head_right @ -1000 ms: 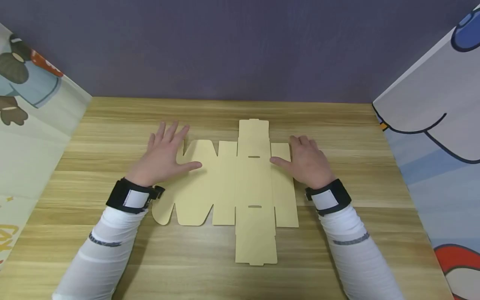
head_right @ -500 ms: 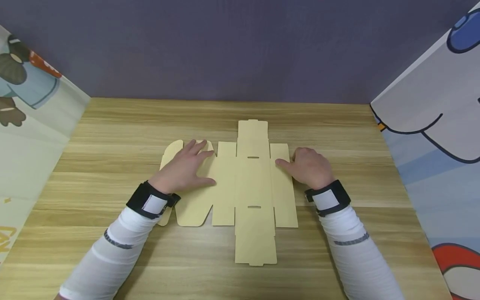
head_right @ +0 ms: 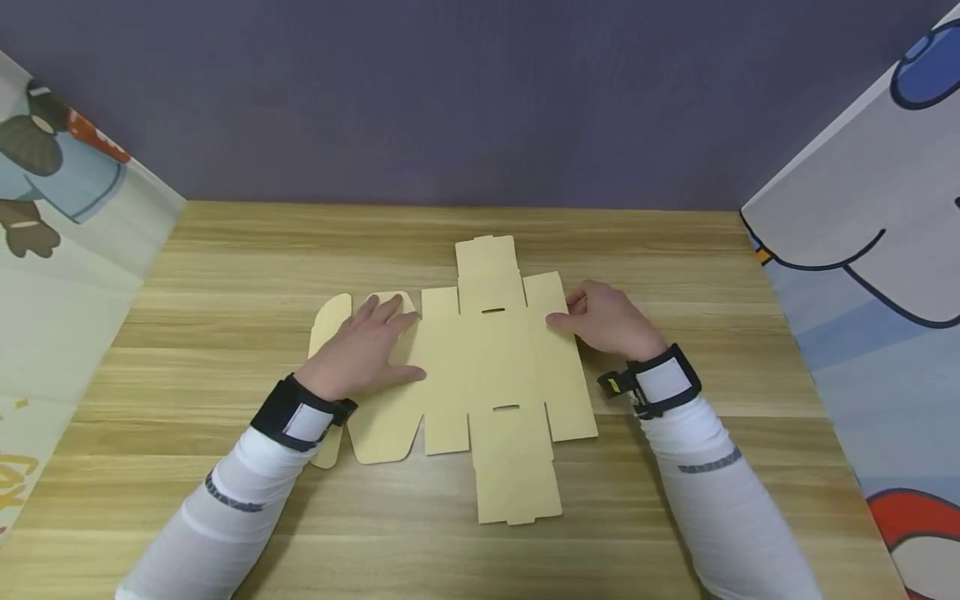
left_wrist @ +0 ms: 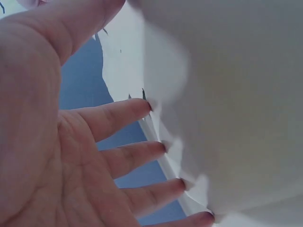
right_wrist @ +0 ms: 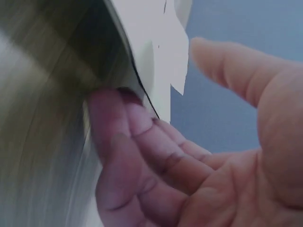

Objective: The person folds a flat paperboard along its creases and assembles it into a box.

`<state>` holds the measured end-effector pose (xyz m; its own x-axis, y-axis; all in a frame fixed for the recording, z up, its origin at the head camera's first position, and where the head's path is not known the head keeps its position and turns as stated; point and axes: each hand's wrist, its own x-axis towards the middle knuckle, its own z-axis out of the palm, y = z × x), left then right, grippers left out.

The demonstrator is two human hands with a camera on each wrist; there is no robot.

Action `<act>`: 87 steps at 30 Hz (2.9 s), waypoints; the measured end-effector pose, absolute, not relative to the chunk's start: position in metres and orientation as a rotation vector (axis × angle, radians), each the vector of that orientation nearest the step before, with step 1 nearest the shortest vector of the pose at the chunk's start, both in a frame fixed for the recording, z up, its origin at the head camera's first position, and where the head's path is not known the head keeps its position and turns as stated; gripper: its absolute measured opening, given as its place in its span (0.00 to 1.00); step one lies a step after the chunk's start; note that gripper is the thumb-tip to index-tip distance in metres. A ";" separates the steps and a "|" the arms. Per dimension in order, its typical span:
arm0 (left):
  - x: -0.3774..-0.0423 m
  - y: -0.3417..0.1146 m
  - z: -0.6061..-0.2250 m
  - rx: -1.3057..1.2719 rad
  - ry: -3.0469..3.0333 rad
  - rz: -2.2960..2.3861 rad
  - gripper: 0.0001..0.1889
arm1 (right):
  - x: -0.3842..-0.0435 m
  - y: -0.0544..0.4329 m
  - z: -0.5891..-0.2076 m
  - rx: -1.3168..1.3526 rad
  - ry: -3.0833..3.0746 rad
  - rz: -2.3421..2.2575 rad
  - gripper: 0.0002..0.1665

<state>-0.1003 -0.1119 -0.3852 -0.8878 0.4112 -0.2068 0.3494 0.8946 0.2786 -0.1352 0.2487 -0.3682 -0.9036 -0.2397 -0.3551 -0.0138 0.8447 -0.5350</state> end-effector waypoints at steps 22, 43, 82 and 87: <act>-0.161 -0.053 -0.321 0.912 2.864 0.648 0.36 | -0.121 0.229 -0.364 -0.097 2.657 -1.090 0.24; -0.187 0.020 -0.325 0.975 2.911 0.528 0.19 | -0.107 0.210 -0.353 -0.241 2.831 -1.096 0.20; -0.136 0.025 -0.354 1.177 3.264 0.643 0.07 | -0.110 0.212 -0.354 -0.195 2.942 -1.071 0.18; -0.148 0.009 -0.345 1.130 3.282 0.654 0.12 | -0.111 0.212 -0.354 -0.215 2.958 -1.073 0.18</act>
<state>-0.1475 0.0086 -0.3453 -0.7276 0.5016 0.4680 0.6427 0.7370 0.2093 -0.1114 0.2119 -0.3537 -0.9906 -0.1237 0.0578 -0.1320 0.7593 -0.6372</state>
